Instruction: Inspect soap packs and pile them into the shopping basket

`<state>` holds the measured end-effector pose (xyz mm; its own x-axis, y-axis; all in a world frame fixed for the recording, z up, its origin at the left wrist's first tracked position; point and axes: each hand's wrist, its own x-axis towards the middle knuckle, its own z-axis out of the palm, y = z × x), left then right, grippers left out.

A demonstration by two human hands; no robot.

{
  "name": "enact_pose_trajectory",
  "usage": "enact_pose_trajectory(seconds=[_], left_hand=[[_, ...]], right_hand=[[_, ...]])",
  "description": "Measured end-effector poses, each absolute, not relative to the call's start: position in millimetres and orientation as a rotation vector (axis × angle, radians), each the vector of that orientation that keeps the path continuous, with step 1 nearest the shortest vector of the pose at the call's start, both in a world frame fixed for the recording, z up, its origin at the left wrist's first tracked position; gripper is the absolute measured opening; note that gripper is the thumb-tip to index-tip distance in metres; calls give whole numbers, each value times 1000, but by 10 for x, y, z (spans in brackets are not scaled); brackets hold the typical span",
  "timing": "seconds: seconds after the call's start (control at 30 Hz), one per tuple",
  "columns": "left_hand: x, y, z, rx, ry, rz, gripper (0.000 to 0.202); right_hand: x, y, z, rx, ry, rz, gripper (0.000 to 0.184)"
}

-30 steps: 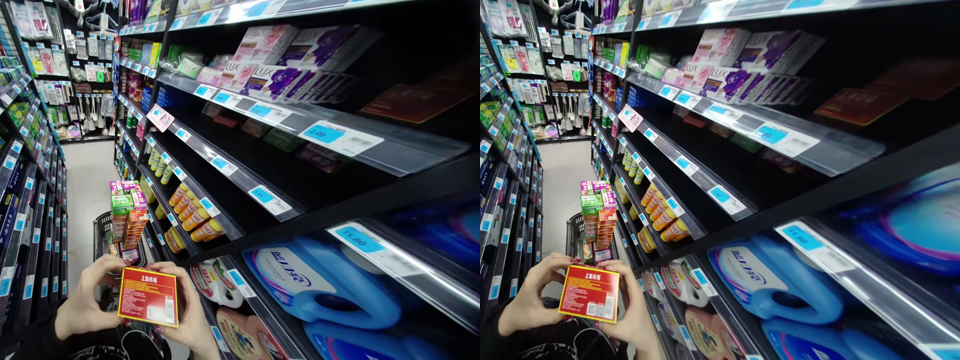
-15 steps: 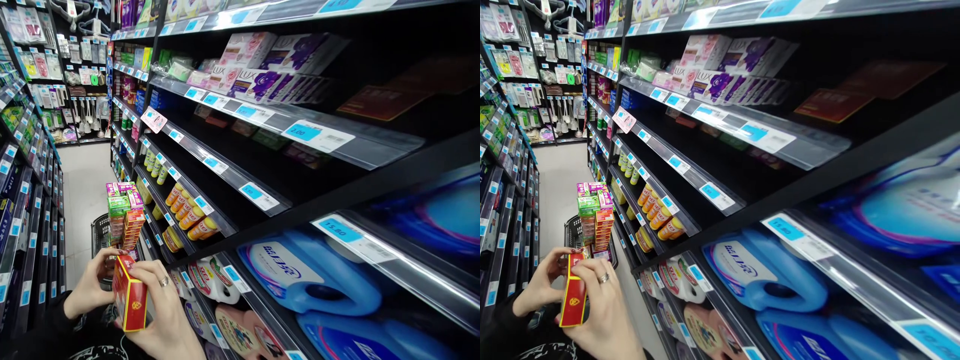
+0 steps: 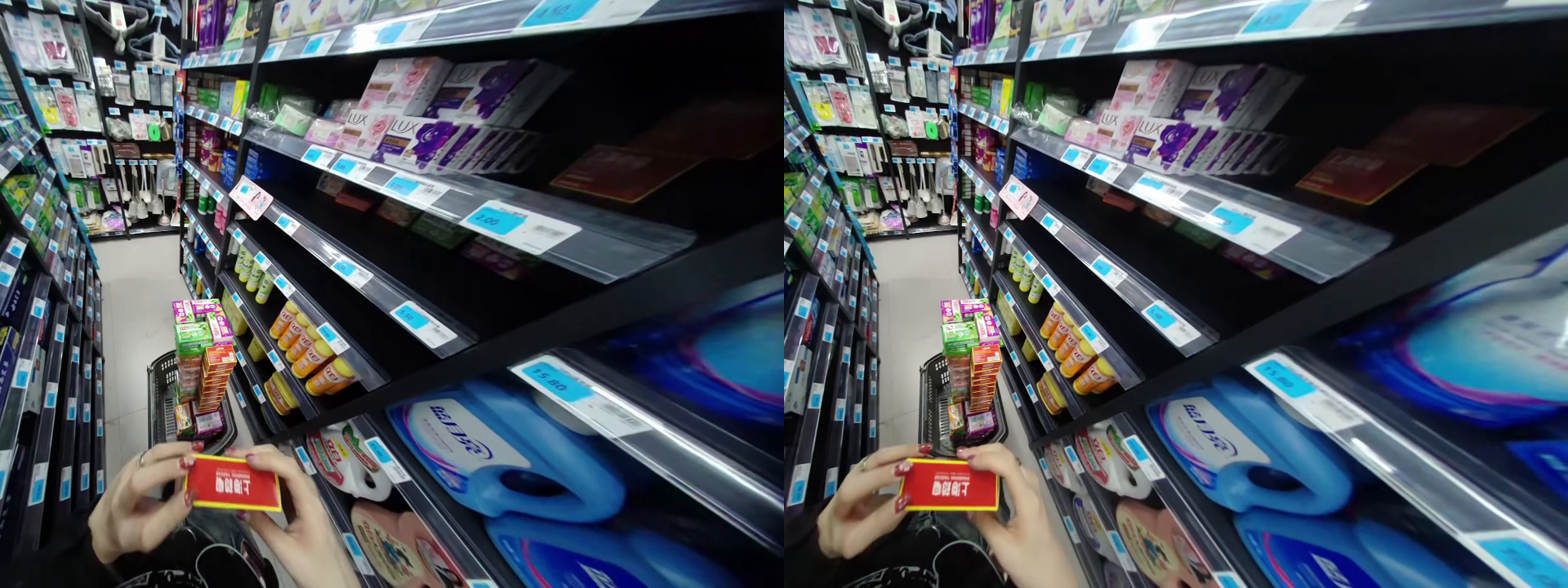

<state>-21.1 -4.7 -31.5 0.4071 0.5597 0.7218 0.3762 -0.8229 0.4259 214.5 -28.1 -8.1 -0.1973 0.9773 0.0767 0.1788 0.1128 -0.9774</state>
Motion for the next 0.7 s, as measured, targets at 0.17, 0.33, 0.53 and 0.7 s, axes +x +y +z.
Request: enact_pose_trajectory(seconds=[0.17,0.33,0.53,0.7], left_hand=[[-167,-52,-347,2448,855,1265,73],[-85,12,-409,1911,919,788,71],[-6,-36,-888,1798,1020,467,71],[-64,-68,-1566,1765,1482,-211,76]], right_hand=[[2187,-259,-81,-1362,-1565,1172,42],[2232,-224,-205,-1671,-1566,1370,42],[2443,-79,-803,-1617,-1655,1436,26],[2744,364,-1796,-1695,-1642,1363,28]])
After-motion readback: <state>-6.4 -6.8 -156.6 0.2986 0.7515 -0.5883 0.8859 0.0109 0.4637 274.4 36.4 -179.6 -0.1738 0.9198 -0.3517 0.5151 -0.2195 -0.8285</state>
